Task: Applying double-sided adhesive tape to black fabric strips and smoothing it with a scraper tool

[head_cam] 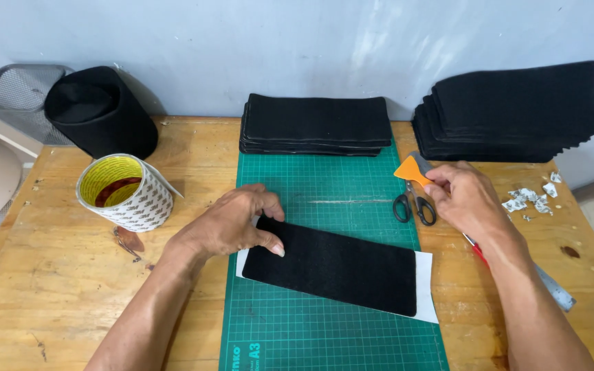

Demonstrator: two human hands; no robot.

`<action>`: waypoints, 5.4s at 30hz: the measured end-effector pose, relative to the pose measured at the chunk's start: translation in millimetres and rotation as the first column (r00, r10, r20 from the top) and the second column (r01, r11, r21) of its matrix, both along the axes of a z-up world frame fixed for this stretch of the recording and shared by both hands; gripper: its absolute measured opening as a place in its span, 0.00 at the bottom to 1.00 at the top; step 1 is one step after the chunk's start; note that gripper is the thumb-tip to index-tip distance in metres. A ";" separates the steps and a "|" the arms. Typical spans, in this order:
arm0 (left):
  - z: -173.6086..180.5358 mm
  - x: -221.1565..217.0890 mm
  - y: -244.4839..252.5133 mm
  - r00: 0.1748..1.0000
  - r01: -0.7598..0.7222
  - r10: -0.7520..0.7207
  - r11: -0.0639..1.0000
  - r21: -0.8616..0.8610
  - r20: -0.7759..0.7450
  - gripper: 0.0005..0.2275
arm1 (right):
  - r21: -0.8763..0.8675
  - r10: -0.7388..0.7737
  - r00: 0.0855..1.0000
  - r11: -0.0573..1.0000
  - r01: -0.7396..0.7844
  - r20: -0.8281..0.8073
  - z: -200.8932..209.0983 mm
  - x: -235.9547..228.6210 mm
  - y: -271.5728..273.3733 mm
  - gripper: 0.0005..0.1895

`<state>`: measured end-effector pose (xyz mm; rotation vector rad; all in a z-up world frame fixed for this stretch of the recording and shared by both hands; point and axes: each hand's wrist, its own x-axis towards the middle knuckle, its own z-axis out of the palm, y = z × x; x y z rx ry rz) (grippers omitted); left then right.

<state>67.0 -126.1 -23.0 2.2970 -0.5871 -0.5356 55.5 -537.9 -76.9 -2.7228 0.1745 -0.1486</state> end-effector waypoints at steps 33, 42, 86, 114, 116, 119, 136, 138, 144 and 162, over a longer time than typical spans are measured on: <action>-37.3 -4.8 -5.9 0.871 0.306 -0.273 0.952 -0.015 0.408 0.19 | -0.398 0.481 0.720 0.611 -0.684 -0.500 89.0 -58.3 169.4 0.16; -43.9 -2.1 -2.5 0.929 0.220 -0.188 0.973 -0.066 0.319 0.17 | -0.446 0.550 0.738 0.588 -0.675 -0.391 53.9 -44.8 150.8 0.15; -39.2 3.0 -5.5 0.905 0.282 -0.259 0.959 -0.020 0.337 0.19 | -0.453 0.338 0.685 0.553 -0.700 -0.646 78.0 -72.4 199.8 0.12; -42.0 1.9 -8.2 0.919 0.254 -0.225 0.966 -0.050 0.323 0.19 | -0.663 -0.076 0.875 0.685 -0.303 -0.479 58.0 -199.7 23.6 0.25; -41.4 2.2 -8.4 0.920 0.246 -0.216 0.968 -0.054 0.326 0.19 | -0.674 0.132 0.932 0.658 -0.337 -0.337 75.6 -185.1 60.4 0.28; -41.1 0.7 -7.6 0.919 0.241 -0.210 0.969 -0.056 0.333 0.19 | -0.608 0.386 0.887 0.650 -0.456 -0.252 92.5 -149.6 127.5 0.24; -47.7 4.3 -3.1 0.875 0.284 -0.242 0.958 -0.040 0.419 0.19 | -0.596 0.384 0.764 0.479 -0.645 -0.518 55.2 -139.8 153.9 0.09; -47.3 2.8 -3.8 0.895 0.278 -0.247 0.960 -0.033 0.372 0.20 | -0.585 0.311 0.784 0.532 -0.612 -0.537 51.3 -153.6 133.8 0.14; -47.6 3.0 -5.5 0.903 0.254 -0.230 0.967 -0.018 0.363 0.19 | -0.510 0.167 0.811 0.702 -0.497 -0.561 39.8 -182.6 72.5 0.34; -48.0 2.4 -6.4 0.900 0.257 -0.226 0.966 -0.034 0.374 0.19 | -0.593 0.441 0.882 0.670 -0.446 -0.165 80.1 -183.5 117.9 0.34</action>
